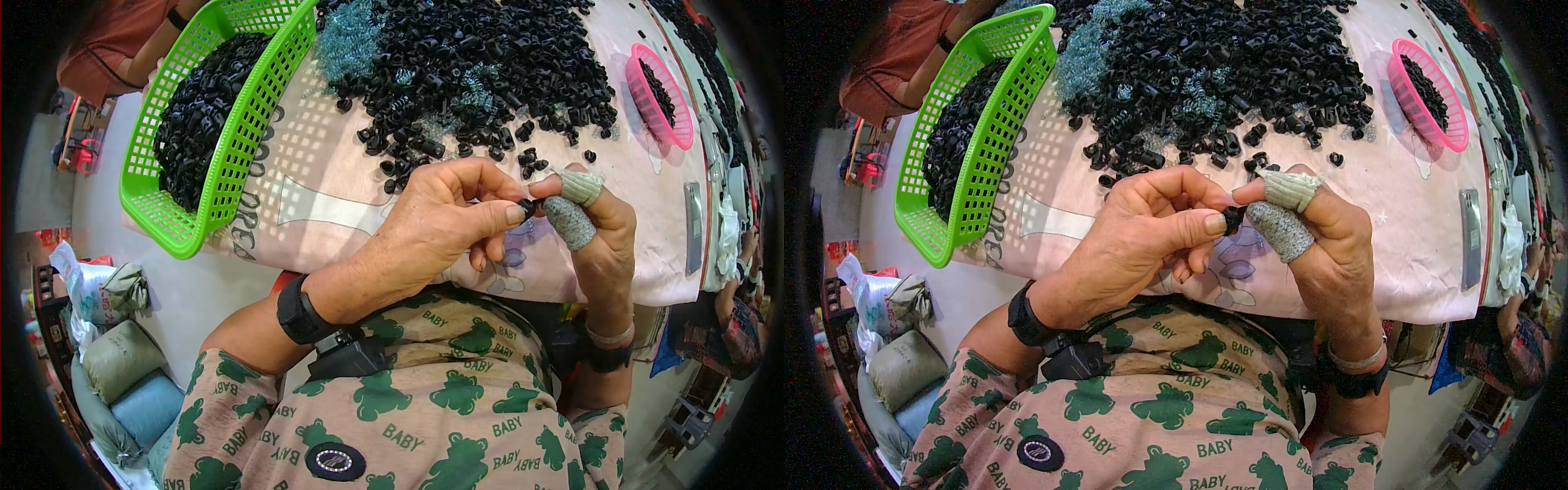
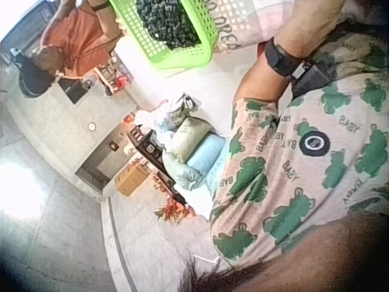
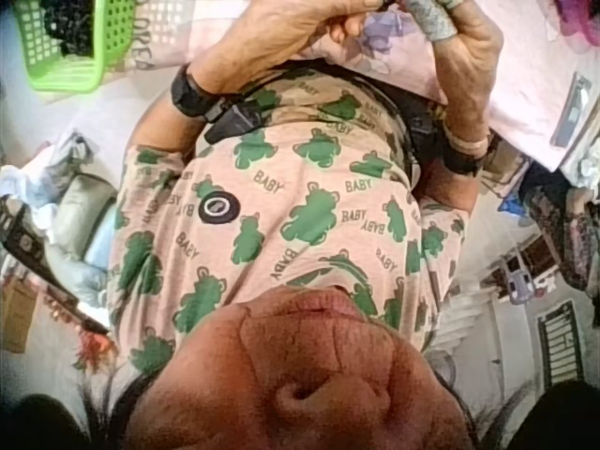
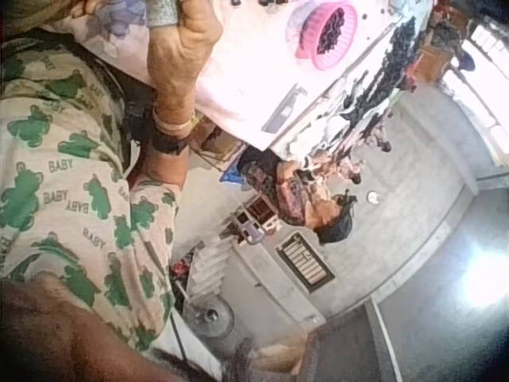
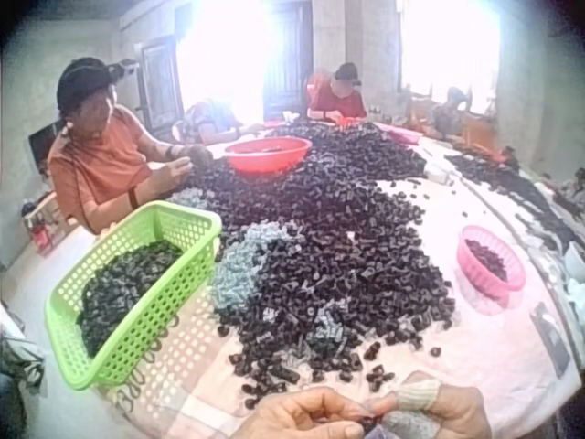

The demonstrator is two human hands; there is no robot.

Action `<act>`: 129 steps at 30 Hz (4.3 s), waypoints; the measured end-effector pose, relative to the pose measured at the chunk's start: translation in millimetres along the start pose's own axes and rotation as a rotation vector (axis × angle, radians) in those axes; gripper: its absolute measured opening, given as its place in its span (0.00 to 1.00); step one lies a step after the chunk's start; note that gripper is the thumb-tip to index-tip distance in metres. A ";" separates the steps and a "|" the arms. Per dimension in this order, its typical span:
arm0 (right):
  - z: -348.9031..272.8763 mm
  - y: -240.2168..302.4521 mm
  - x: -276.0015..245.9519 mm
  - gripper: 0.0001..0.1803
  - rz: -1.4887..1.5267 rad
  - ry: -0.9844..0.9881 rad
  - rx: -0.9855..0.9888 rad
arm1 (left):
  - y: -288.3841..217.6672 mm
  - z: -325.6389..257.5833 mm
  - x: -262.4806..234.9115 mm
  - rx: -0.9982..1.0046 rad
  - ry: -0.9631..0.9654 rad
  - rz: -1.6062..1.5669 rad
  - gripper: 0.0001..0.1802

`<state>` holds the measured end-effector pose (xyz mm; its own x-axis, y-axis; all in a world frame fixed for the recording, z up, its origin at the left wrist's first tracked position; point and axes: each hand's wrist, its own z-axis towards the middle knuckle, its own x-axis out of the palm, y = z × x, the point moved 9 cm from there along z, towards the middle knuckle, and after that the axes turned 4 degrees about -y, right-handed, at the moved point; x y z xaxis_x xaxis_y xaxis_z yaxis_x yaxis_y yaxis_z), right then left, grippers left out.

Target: Assembling small black plastic shoe components by hand at a workstation.

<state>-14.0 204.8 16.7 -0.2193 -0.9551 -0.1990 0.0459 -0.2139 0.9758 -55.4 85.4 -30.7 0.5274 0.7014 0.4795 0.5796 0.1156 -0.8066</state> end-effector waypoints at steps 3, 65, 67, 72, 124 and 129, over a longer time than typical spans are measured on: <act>0.1 6.2 -0.1 0.10 -0.038 0.007 -0.040 | -1.1 -0.5 0.8 0.006 0.008 0.008 0.09; -55.1 61.0 -239.6 0.12 -0.961 -1.057 -0.240 | -2.3 -3.4 -4.8 -0.004 -0.070 -0.046 0.04; -60.2 55.0 -270.3 0.11 -1.275 -0.993 -0.294 | -1.8 -1.0 -2.3 -0.002 -0.062 -0.036 0.05; -74.1 -22.8 -352.3 0.15 -1.410 -0.730 0.218 | -5.2 -2.1 1.0 0.011 -0.040 -0.014 0.04; 38.6 -64.9 -180.1 0.23 0.222 -0.623 0.468 | 1.1 2.2 -13.3 -0.082 -0.077 -0.020 0.08; 58.0 -106.8 -219.5 0.29 0.678 -0.547 0.526 | -0.6 3.0 -9.0 -0.070 -0.072 -0.030 0.08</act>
<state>-27.3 449.2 -38.6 -0.7282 -0.5889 0.3507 -0.0795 0.5807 0.8102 -62.4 81.2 -35.5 0.4647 0.7473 0.4750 0.6377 0.0897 -0.7650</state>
